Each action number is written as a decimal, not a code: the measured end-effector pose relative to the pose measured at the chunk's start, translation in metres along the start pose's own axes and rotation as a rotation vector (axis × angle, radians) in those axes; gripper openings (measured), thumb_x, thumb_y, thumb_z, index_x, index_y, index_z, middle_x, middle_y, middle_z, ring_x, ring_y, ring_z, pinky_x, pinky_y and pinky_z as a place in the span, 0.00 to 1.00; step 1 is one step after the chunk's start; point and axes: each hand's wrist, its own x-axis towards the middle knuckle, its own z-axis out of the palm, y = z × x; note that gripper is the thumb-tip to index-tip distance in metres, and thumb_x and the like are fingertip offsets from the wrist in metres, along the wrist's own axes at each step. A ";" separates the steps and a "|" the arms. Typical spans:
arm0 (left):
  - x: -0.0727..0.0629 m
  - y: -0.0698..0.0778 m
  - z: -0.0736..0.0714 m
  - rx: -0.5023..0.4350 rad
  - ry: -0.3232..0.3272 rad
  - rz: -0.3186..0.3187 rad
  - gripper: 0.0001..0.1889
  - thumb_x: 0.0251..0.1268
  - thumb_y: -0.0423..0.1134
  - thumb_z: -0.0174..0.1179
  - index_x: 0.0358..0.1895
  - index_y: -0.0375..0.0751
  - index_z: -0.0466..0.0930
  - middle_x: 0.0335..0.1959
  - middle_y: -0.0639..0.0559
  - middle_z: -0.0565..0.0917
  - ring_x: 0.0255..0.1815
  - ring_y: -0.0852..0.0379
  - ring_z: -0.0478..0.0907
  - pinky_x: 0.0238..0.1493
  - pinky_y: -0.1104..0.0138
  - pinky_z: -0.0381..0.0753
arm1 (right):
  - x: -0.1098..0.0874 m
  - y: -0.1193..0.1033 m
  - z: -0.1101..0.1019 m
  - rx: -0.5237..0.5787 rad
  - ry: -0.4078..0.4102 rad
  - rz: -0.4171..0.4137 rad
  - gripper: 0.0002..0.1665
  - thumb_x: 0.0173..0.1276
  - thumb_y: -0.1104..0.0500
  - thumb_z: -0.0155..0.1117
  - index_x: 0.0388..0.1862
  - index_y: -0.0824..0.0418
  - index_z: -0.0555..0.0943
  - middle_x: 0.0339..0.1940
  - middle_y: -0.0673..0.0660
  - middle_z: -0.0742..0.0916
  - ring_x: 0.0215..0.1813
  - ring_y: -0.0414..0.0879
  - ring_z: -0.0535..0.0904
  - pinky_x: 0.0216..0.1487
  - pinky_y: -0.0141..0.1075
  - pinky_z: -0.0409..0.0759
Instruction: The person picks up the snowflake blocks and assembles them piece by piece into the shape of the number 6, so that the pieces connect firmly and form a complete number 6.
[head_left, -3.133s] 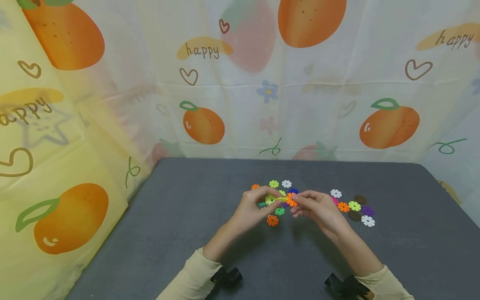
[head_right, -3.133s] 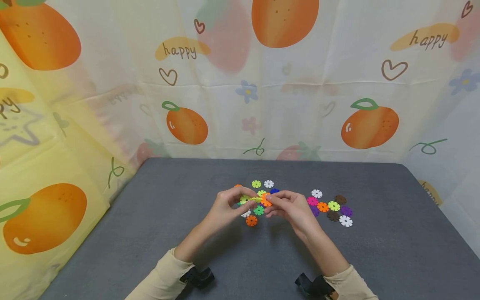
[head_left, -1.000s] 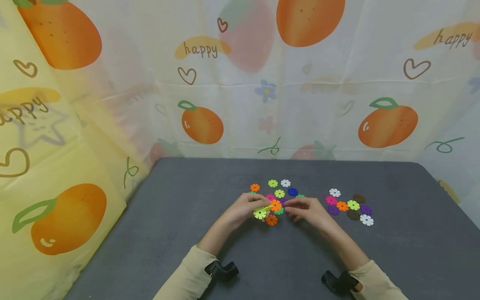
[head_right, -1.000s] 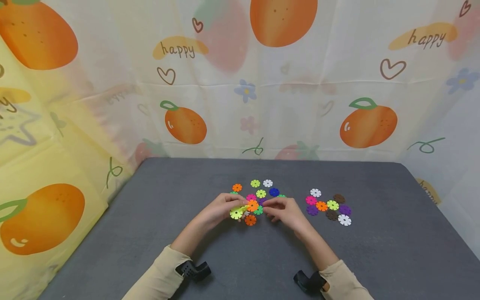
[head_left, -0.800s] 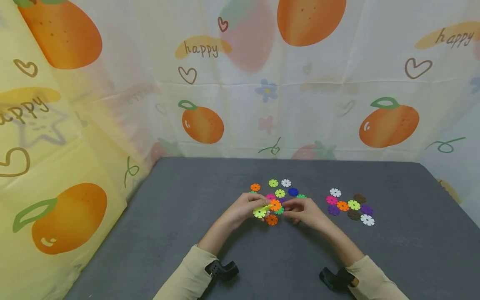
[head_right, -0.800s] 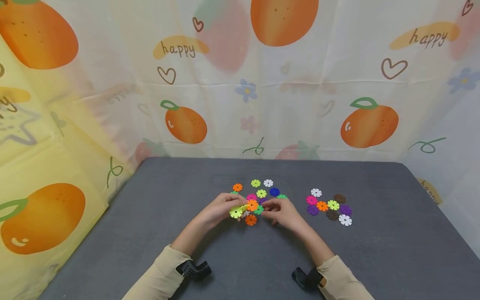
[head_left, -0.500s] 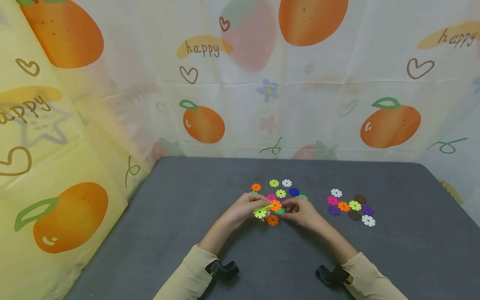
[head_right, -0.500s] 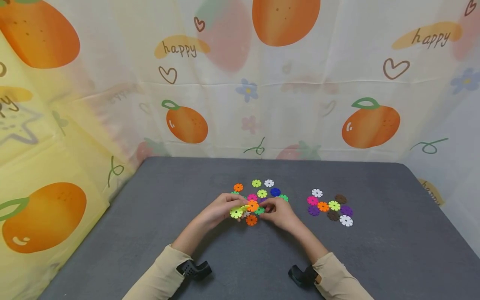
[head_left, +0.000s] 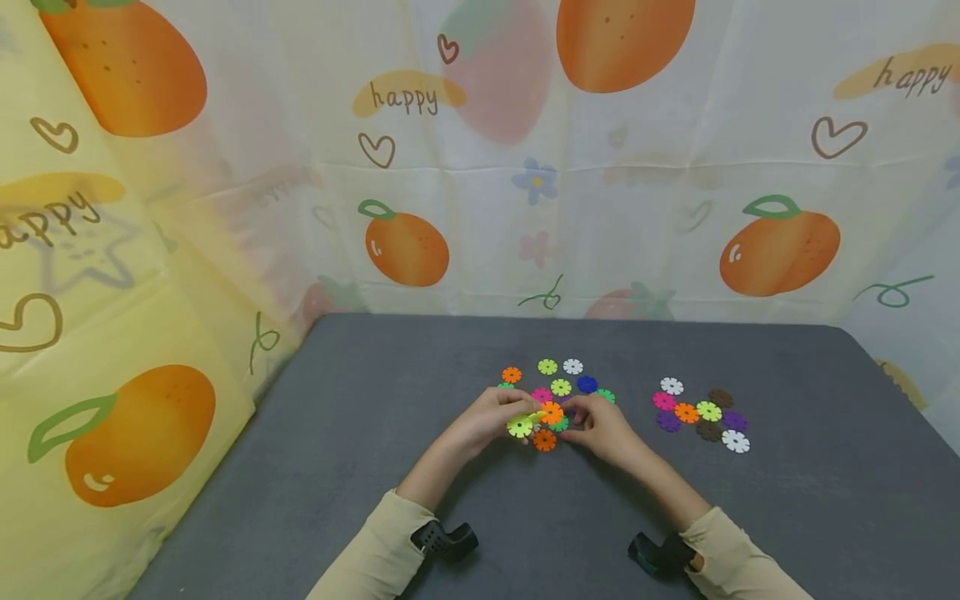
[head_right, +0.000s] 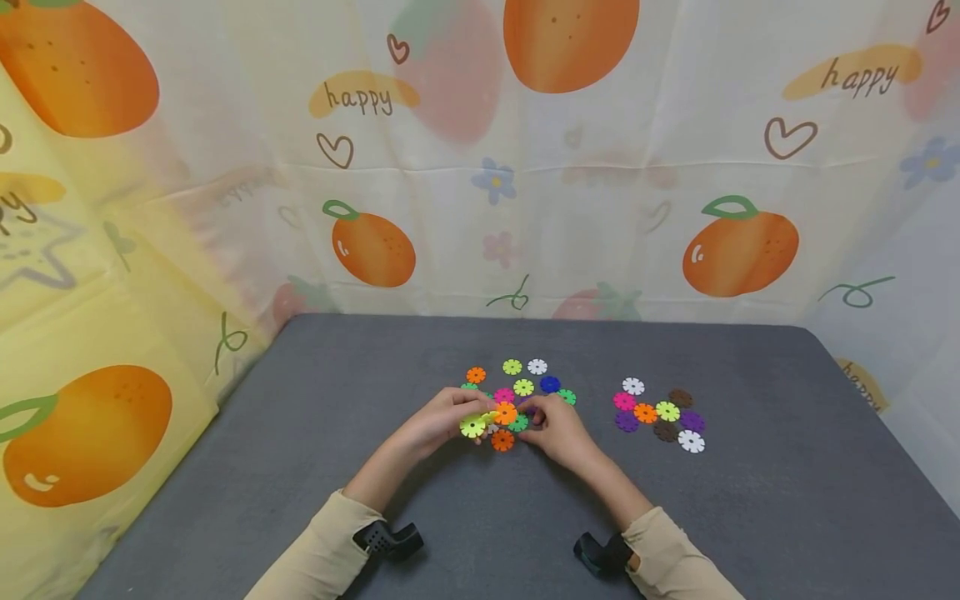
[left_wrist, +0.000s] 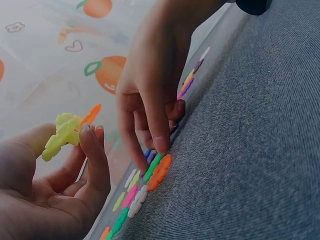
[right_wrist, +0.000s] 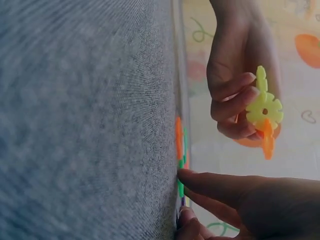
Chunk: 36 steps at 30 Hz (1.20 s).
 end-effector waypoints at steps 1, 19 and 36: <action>0.000 0.000 0.000 0.000 0.000 0.000 0.16 0.71 0.39 0.56 0.50 0.27 0.81 0.40 0.52 0.82 0.32 0.62 0.77 0.32 0.66 0.85 | 0.000 0.000 0.000 0.000 0.006 0.003 0.18 0.55 0.65 0.75 0.46 0.68 0.83 0.30 0.58 0.79 0.26 0.39 0.69 0.26 0.27 0.70; -0.004 0.012 0.001 0.037 0.104 0.008 0.15 0.71 0.39 0.54 0.48 0.31 0.83 0.37 0.46 0.82 0.23 0.61 0.78 0.28 0.66 0.84 | -0.021 -0.016 -0.014 0.469 0.190 0.034 0.10 0.64 0.65 0.68 0.42 0.70 0.83 0.36 0.69 0.87 0.30 0.46 0.87 0.36 0.35 0.88; -0.011 0.023 0.007 0.071 0.192 0.054 0.13 0.69 0.40 0.56 0.42 0.32 0.83 0.36 0.41 0.85 0.21 0.61 0.76 0.27 0.66 0.82 | -0.026 -0.027 -0.017 0.532 0.193 -0.031 0.08 0.65 0.65 0.67 0.41 0.69 0.81 0.40 0.68 0.87 0.35 0.48 0.88 0.42 0.37 0.88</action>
